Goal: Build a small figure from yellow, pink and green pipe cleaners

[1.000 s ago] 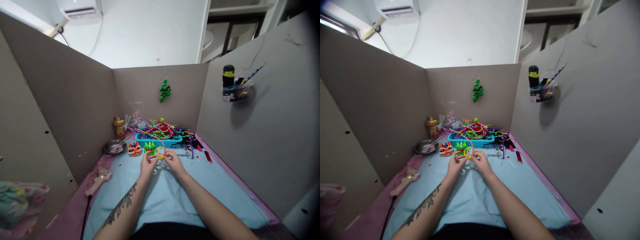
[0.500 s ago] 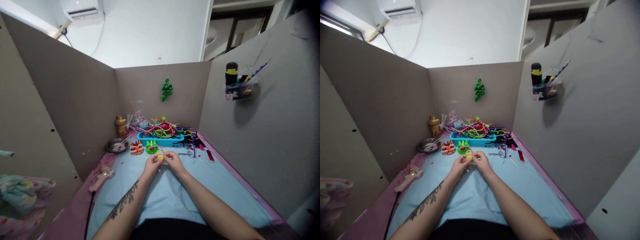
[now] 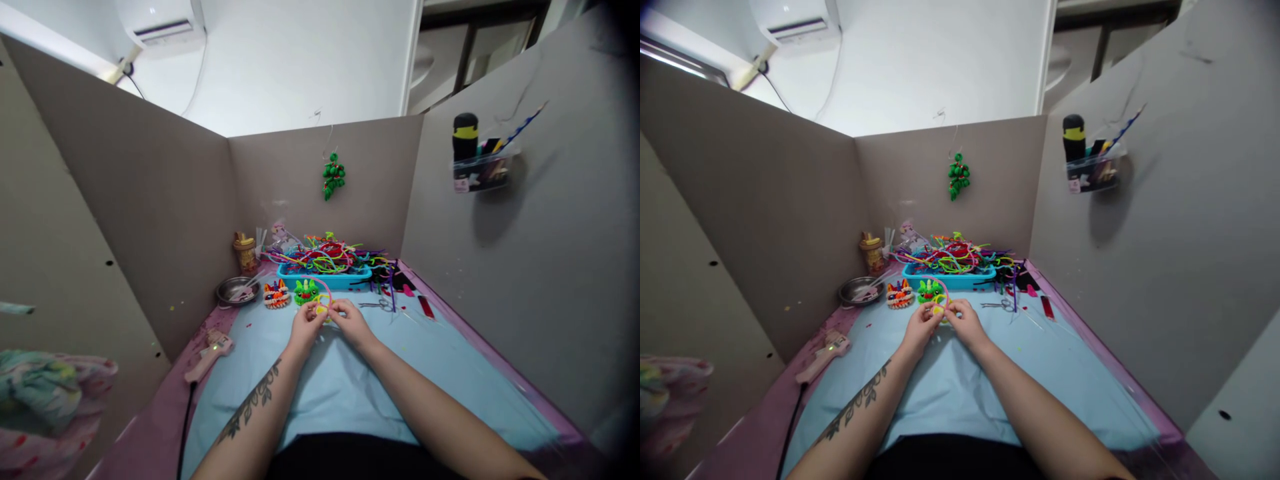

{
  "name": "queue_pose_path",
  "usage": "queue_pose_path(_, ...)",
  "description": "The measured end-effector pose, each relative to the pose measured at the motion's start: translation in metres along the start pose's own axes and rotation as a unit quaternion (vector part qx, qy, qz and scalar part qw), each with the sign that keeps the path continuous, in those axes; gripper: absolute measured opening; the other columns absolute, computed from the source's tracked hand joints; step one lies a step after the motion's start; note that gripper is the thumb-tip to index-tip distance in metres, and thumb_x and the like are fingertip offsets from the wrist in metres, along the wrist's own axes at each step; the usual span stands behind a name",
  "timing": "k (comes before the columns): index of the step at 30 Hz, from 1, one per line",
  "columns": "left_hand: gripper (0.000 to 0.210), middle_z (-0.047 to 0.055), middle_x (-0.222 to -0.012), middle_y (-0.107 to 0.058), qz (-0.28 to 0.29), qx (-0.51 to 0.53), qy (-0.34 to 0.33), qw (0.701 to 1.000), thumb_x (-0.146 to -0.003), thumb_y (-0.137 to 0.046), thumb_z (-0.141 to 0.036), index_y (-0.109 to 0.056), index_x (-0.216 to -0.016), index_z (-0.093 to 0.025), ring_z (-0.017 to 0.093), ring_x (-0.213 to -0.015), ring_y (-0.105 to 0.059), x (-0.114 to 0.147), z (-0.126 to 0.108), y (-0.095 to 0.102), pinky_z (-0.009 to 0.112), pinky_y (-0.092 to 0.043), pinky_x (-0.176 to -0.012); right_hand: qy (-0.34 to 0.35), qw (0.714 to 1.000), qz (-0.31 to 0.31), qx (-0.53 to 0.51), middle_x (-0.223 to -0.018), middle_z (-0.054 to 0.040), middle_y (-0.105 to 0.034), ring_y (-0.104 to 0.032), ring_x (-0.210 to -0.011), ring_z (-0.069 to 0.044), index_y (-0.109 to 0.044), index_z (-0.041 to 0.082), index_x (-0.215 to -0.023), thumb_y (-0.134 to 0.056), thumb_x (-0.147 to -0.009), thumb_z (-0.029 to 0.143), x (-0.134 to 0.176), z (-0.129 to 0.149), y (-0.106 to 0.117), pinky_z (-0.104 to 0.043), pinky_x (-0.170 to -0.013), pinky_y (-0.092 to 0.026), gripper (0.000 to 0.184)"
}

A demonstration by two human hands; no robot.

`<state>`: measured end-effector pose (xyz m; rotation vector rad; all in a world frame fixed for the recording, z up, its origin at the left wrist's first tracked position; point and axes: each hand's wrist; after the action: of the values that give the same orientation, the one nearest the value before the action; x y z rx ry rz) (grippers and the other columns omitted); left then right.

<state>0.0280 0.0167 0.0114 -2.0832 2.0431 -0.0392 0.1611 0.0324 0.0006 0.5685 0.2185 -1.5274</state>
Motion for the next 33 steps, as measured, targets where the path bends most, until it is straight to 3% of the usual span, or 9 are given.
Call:
queue_pose_path(4, 0.042, -0.003, -0.057, -0.054, 0.023, 0.0, -0.008, 1.0, -0.059, -0.072, -0.04, -0.056, -0.087, -0.014, 0.006, -0.044, -0.042, -0.001, 0.001, 0.001, 0.018, -0.029, -0.042, -0.013, 1.0, -0.025, 0.004, -0.091, -0.007, -0.055, -0.055, -0.084, -0.02, -0.061, 0.018, -0.072, -0.059, -0.07, 0.037, 0.0, 0.0, 0.0, -0.029, -0.065, -0.046, 0.02)
queue_pose_path(7, 0.04, -0.003, -0.055, -0.053, 0.042, -0.008, -0.006, 0.999, -0.062, -0.07, -0.041, -0.057, -0.088, -0.013, 0.004, -0.041, -0.038, -0.001, 0.004, 0.002, 0.017, -0.025, -0.04, -0.027, 0.998, -0.048, 0.004, -0.094, -0.006, -0.057, -0.055, -0.08, -0.018, -0.059, 0.018, -0.085, -0.062, -0.067, 0.036, -0.001, -0.004, 0.0, -0.029, -0.065, -0.046, 0.025)
queue_pose_path(11, 0.042, -0.003, -0.058, -0.057, 0.044, -0.005, 0.004, 0.999, -0.061, -0.07, -0.043, -0.056, -0.089, -0.014, 0.004, -0.038, -0.035, -0.002, 0.006, 0.003, 0.018, -0.023, -0.039, -0.04, 0.998, -0.036, -0.014, -0.103, -0.0062, -0.057, -0.055, -0.083, -0.018, -0.057, 0.02, -0.096, -0.062, -0.068, 0.037, -0.001, -0.008, 0.0, -0.029, -0.066, -0.047, 0.033)
queue_pose_path(17, 0.04, -0.003, -0.056, -0.056, 0.051, -0.003, -0.009, 0.999, -0.06, -0.071, -0.041, -0.057, -0.086, -0.014, 0.005, -0.04, -0.038, -0.004, 0.007, 0.003, 0.019, -0.025, -0.041, -0.013, 0.999, -0.031, -0.004, -0.1, -0.0065, -0.056, -0.054, -0.088, -0.019, -0.062, 0.02, -0.088, -0.061, -0.07, 0.039, 0.0, -0.004, 0.001, -0.029, -0.069, -0.046, 0.026)
queue_pose_path(23, 0.051, -0.002, -0.063, -0.057, 0.034, 0.002, -0.02, 0.999, -0.06, -0.072, -0.039, -0.053, -0.1, -0.015, 0.007, -0.048, -0.046, -0.006, 0.012, 0.004, 0.019, -0.033, -0.046, -0.019, 0.999, -0.038, -0.004, -0.095, -0.0076, -0.053, -0.052, -0.094, -0.022, -0.061, 0.018, -0.067, -0.06, -0.068, 0.038, -0.002, -0.002, 0.003, -0.032, -0.077, -0.045, 0.02)
queue_pose_path(33, 0.057, 0.001, -0.072, -0.06, 0.06, 0.019, -0.029, 0.998, -0.055, -0.076, -0.037, -0.051, -0.102, -0.015, 0.012, -0.061, -0.057, -0.006, 0.013, 0.003, 0.022, -0.042, -0.058, -0.022, 0.999, -0.038, -0.025, -0.094, -0.0073, -0.056, -0.052, -0.096, -0.022, -0.063, 0.018, -0.064, -0.06, -0.068, 0.034, -0.002, 0.001, 0.003, -0.035, -0.092, -0.036, 0.017)
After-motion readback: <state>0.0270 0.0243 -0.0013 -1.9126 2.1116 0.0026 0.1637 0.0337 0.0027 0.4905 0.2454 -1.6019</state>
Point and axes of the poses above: each hand's wrist, its own x-axis away from the middle knuckle, its own y-axis out of the back of the hand, z = x × y
